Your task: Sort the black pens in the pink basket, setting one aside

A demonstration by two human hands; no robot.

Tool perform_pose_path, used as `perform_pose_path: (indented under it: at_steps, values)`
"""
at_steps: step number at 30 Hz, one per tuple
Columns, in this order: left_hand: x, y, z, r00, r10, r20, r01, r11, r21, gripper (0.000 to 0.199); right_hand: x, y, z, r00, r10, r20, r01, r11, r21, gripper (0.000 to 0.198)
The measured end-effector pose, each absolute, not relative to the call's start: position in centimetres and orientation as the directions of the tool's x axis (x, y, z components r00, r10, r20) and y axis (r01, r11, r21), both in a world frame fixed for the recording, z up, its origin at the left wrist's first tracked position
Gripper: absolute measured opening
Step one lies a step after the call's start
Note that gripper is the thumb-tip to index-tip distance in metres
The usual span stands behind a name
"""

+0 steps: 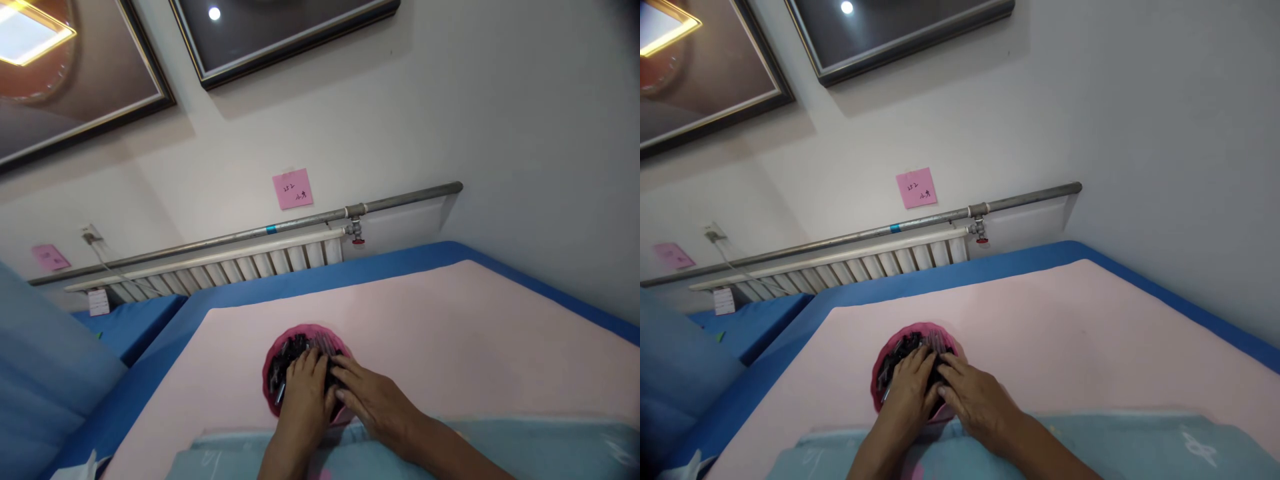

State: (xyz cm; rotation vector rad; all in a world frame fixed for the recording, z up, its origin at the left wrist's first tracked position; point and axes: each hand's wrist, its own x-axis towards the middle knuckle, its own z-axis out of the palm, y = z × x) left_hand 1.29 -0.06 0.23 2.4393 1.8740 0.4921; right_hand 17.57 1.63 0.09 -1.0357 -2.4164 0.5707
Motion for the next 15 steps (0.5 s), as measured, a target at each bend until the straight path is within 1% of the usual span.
perform_pose_path:
  at_steps: [3, 6, 8, 10, 12, 15]
  values:
    - [1.4, -0.1, -0.2, 0.217, 0.943, 0.252, 0.936, -0.274, 0.22, 0.044, 17.6, 1.7, 0.0, -0.626, 0.746, 0.228, 0.551, 0.63, -0.547, 0.04]
    - [0.7, 0.1, -0.4, 0.204, 0.92, 0.334, 0.921, -0.296, 0.254, 0.041, 17.7, 1.8, -0.2, -0.603, 0.758, 0.25, 0.535, 0.616, -0.578, 0.04]
    - [-0.5, 0.3, -0.2, 0.149, 0.897, 0.417, 0.913, -0.287, 0.29, 0.039, 17.8, 1.8, -0.4, -0.563, 0.778, 0.279, 0.526, 0.598, -0.604, 0.039]
    - [-2.0, 0.5, 0.2, 0.021, 0.881, 0.472, 0.912, -0.211, 0.352, 0.039, 18.0, 1.9, -0.4, -0.519, 0.796, 0.311, 0.509, 0.58, -0.636, 0.037]
    - [-3.2, 0.7, 0.7, -0.097, 0.902, 0.422, 0.916, -0.085, 0.392, 0.038, 18.2, 2.1, -0.6, -0.484, 0.806, 0.339, 0.484, 0.57, -0.664, 0.034]
    - [-3.9, 0.8, 1.3, -0.165, 0.953, 0.254, 0.923, 0.058, 0.381, 0.031, 18.3, 2.3, -0.8, -0.458, 0.815, 0.354, 0.466, 0.559, -0.686, 0.03]
